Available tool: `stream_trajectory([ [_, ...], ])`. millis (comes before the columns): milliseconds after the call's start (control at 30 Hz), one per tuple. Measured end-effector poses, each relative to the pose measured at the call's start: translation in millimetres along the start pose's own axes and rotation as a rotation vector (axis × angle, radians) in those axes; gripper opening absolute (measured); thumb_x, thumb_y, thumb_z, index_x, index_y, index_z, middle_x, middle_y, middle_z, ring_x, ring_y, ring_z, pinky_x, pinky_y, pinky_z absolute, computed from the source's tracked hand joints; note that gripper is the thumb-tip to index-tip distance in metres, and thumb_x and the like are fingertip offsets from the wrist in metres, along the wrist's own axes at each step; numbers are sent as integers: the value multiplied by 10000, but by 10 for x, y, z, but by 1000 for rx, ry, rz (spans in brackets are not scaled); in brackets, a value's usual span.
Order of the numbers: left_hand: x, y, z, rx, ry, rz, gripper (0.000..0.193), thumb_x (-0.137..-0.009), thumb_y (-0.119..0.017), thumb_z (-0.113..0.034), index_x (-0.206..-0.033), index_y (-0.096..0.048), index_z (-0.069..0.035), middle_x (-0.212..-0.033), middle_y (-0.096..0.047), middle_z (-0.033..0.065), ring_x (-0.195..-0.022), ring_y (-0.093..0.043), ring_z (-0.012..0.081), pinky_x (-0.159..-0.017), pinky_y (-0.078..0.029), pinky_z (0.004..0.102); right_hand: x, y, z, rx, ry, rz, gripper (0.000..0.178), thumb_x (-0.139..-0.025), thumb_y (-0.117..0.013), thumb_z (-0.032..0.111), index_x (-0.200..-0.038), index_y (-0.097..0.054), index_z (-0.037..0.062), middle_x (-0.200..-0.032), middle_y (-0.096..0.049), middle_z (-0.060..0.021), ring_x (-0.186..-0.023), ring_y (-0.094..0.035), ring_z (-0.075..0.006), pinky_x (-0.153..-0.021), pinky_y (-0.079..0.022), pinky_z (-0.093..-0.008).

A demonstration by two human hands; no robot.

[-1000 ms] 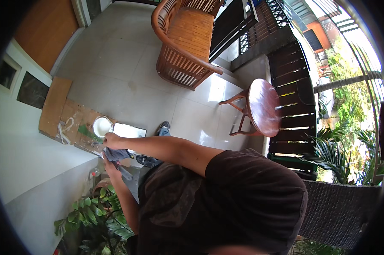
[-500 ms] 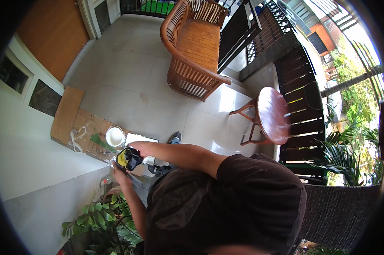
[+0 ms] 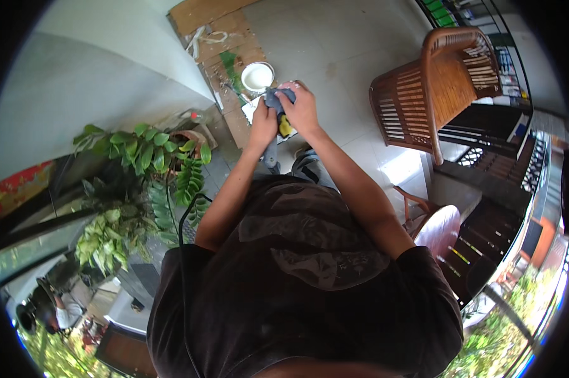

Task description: The person is preparing and painting a wall or door frame using a scraper and a brush.

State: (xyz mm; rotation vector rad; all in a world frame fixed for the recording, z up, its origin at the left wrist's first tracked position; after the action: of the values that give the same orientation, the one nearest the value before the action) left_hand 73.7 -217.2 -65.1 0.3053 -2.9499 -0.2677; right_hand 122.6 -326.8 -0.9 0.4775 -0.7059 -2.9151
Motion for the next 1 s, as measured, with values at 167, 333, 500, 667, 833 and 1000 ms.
stream_trajectory([
  [167, 127, 152, -525, 54, 174, 26, 231, -843, -379, -97, -987, -443, 72, -747, -578, 272, -600, -603, 368, -580, -487, 430, -20, -8, 134, 193, 58, 88, 126, -783, -599, 110, -882, -620, 35, -897, -587, -130, -820, -594, -321, -714, -485, -387],
  [333, 168, 308, -466, 219, 198, 24, 302, -865, -356, -127, -1109, -417, 38, -656, -523, 111, -408, -488, 177, -372, -404, 310, -119, -101, 282, 349, 115, 261, 138, -786, -589, 125, -898, -621, 49, -903, -583, -102, -820, -595, -293, -696, -492, -385],
  [500, 167, 507, -628, 342, 172, -105, 346, -849, -355, -126, -1113, -371, 99, -555, -493, 108, -405, -487, 177, -381, -398, 308, -273, -153, 511, 206, 139, 196, 130, -778, -576, 72, -899, -619, 56, -844, -545, -114, -771, -573, -314, -664, -473, -388],
  [667, 153, 639, -794, 379, 180, -84, 447, -856, -335, -143, -1220, -332, 116, -557, -489, 114, -407, -475, 177, -391, -384, 311, -251, -240, 696, 245, 193, 158, 118, -785, -578, 44, -889, -634, 51, -843, -554, -115, -750, -582, -305, -650, -466, -362],
  [833, 166, 686, -760, 410, 190, -74, 451, -864, -307, -162, -1219, -318, 115, -568, -489, 125, -405, -471, 183, -394, -385, 319, -224, -290, 774, 234, 230, 360, 113, -816, -602, 132, -884, -648, 55, -871, -541, -96, -746, -587, -292, -641, -479, -380],
  [1000, 183, 689, -898, 362, 122, -138, 439, -869, -306, -167, -1201, -340, 117, -617, -501, 153, -421, -485, 193, -394, -391, 326, -324, -328, 847, 285, 239, 299, 125, -819, -602, 138, -873, -636, 31, -850, -562, -109, -754, -586, -302, -647, -474, -375],
])
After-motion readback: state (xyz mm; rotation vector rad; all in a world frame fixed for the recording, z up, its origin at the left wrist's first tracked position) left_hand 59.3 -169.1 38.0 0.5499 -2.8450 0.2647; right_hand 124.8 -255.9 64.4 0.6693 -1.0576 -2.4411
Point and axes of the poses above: each hand's wrist, its own x-axis away from the middle knuckle, its own y-axis out of the back of the hand, z = x × y, the point moved 1 cm from there along -x, towards the middle knuckle
